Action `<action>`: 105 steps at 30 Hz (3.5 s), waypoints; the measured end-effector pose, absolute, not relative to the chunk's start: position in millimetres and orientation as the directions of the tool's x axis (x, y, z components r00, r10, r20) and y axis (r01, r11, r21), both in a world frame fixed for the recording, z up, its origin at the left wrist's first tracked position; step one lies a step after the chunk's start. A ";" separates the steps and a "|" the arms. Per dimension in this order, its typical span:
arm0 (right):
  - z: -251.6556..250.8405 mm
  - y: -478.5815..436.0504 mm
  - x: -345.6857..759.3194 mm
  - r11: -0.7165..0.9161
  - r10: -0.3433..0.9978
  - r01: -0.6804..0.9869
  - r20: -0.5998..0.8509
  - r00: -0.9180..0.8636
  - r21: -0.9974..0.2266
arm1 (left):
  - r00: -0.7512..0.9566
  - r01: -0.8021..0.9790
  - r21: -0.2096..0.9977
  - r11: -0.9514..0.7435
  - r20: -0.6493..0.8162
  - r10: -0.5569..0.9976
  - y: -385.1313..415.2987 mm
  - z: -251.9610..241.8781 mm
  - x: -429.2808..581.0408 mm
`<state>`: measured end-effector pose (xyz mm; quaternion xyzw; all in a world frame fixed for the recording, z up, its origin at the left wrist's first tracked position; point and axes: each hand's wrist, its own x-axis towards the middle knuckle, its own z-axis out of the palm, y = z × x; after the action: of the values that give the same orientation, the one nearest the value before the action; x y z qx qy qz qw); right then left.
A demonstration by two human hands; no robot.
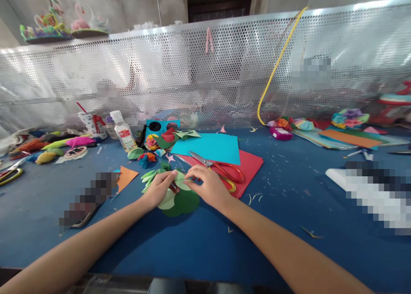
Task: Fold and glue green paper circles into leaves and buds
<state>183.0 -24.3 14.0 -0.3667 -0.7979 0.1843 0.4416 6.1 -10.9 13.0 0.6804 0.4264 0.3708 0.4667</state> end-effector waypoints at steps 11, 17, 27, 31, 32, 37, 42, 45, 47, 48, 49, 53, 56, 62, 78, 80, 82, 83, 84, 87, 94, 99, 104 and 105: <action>12.7 -25.7 182.8 0.582 0.811 0.503 0.496 -0.310 -0.638 | 0.450 0.423 0.832 -0.360 0.153 0.880 -14.6 9.8 3.8; 10.1 -24.5 183.7 0.454 0.890 0.469 0.404 -0.210 -0.758 | 0.455 0.281 0.909 -0.308 0.156 0.877 -14.2 11.2 4.6; 13.6 -25.7 182.3 0.444 0.896 0.404 0.404 -0.186 -0.799 | 0.413 0.166 0.946 -0.279 0.190 0.891 -10.5 7.6 5.8; 12.2 -24.3 182.5 0.438 0.899 0.391 0.405 -0.167 -0.809 | 0.345 0.175 0.941 -0.288 0.215 0.914 -9.8 8.9 5.5; 11.7 -24.1 182.7 0.440 0.897 0.394 0.409 -0.165 -0.807 | 0.327 0.173 0.940 -0.293 0.226 0.918 -9.7 9.3 5.5; 11.8 -25.1 183.0 0.480 0.876 0.448 0.435 -0.206 -0.755 | 0.285 0.204 0.920 -0.336 0.272 0.919 -10.9 10.8 5.7; 14.2 -26.8 182.9 0.596 0.801 0.478 0.518 -0.299 -0.645 | 0.317 0.325 0.850 -0.414 0.315 0.895 -12.4 12.2 4.1; 14.0 -26.4 182.8 0.619 0.783 0.484 0.532 -0.322 -0.618 | 0.360 0.345 0.823 -0.452 0.329 0.873 -12.8 12.6 3.3; 13.2 -25.7 182.7 0.616 0.786 0.494 0.525 -0.328 -0.614 | 0.374 0.352 0.810 -0.469 0.338 0.864 -12.8 12.3 3.0; 12.5 -25.3 182.6 0.613 0.788 0.499 0.521 -0.328 -0.613 | 0.379 0.355 0.804 -0.476 0.342 0.860 -12.7 12.1 3.0; 11.8 -25.0 182.6 0.609 0.791 0.504 0.518 -0.326 -0.612 | 0.383 0.359 0.800 -0.480 0.343 0.858 -12.5 11.7 2.9; 9.5 -23.9 183.1 0.571 0.818 0.519 0.496 -0.291 -0.637 | 0.392 0.375 0.794 -0.478 0.331 0.858 -11.7 9.6 2.8; 9.6 -23.7 183.6 0.544 0.836 0.527 0.473 -0.276 -0.654 | 0.387 0.384 0.789 -0.480 0.335 0.859 -11.7 7.8 3.3; 11.6 -25.4 183.3 0.552 0.831 0.525 0.481 -0.280 -0.648 | 0.366 0.390 0.772 -0.502 0.370 0.854 -11.8 7.2 3.8; 11.8 -25.6 183.3 0.621 0.778 0.536 0.535 -0.331 -0.572 | 0.475 0.381 0.736 -0.560 0.364 0.801 -10.7 8.1 2.7; 11.0 -25.3 183.3 0.607 0.792 0.546 0.502 -0.348 -0.577 | 0.495 0.398 0.733 -0.552 0.335 0.802 -10.1 7.4 2.2; 10.3 -25.1 183.5 0.587 0.808 0.561 0.470 -0.355 -0.584 | 0.498 0.418 0.731 -0.540 0.312 0.809 -9.8 7.2 2.1; 10.1 -25.1 183.6 0.577 0.815 0.568 0.457 -0.356 -0.587 | 0.498 0.425 0.731 -0.534 0.304 0.812 -9.8 7.2 2.3; 10.0 -25.2 183.6 0.568 0.821 0.575 0.447 -0.355 -0.589 | 0.496 0.430 0.732 -0.529 0.298 0.816 -10.0 7.2 2.4; 10.5 -25.7 183.8 0.540 0.841 0.592 0.417 -0.346 -0.598 | 0.485 0.431 0.740 -0.516 0.292 0.825 -10.4 7.0 3.0; 13.3 -27.6 184.6 0.499 0.867 0.614 0.351 -0.355 -0.611 | 0.487 0.404 0.798 -0.447 0.226 0.844 -11.3 6.8 3.2; 13.6 -29.0 184.6 0.475 0.880 0.638 0.317 -0.353 -0.606 | 0.503 0.414 0.792 -0.449 0.212 0.838 -10.9 6.7 2.9; 14.3 -29.0 184.5 0.460 0.886 0.619 0.287 -0.364 -0.637 | 0.518 0.401 0.806 -0.436 0.193 0.833 -8.6 3.6 1.6; 14.4 -28.6 184.4 0.454 0.889 0.613 0.279 -0.364 -0.647 | 0.516 0.400 0.807 -0.434 0.193 0.835 -8.4 3.4 1.4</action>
<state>184.4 -28.6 14.4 -0.4722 -0.7949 0.2236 0.3084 1.4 -8.4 3.4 0.7918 0.3899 0.3000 0.3621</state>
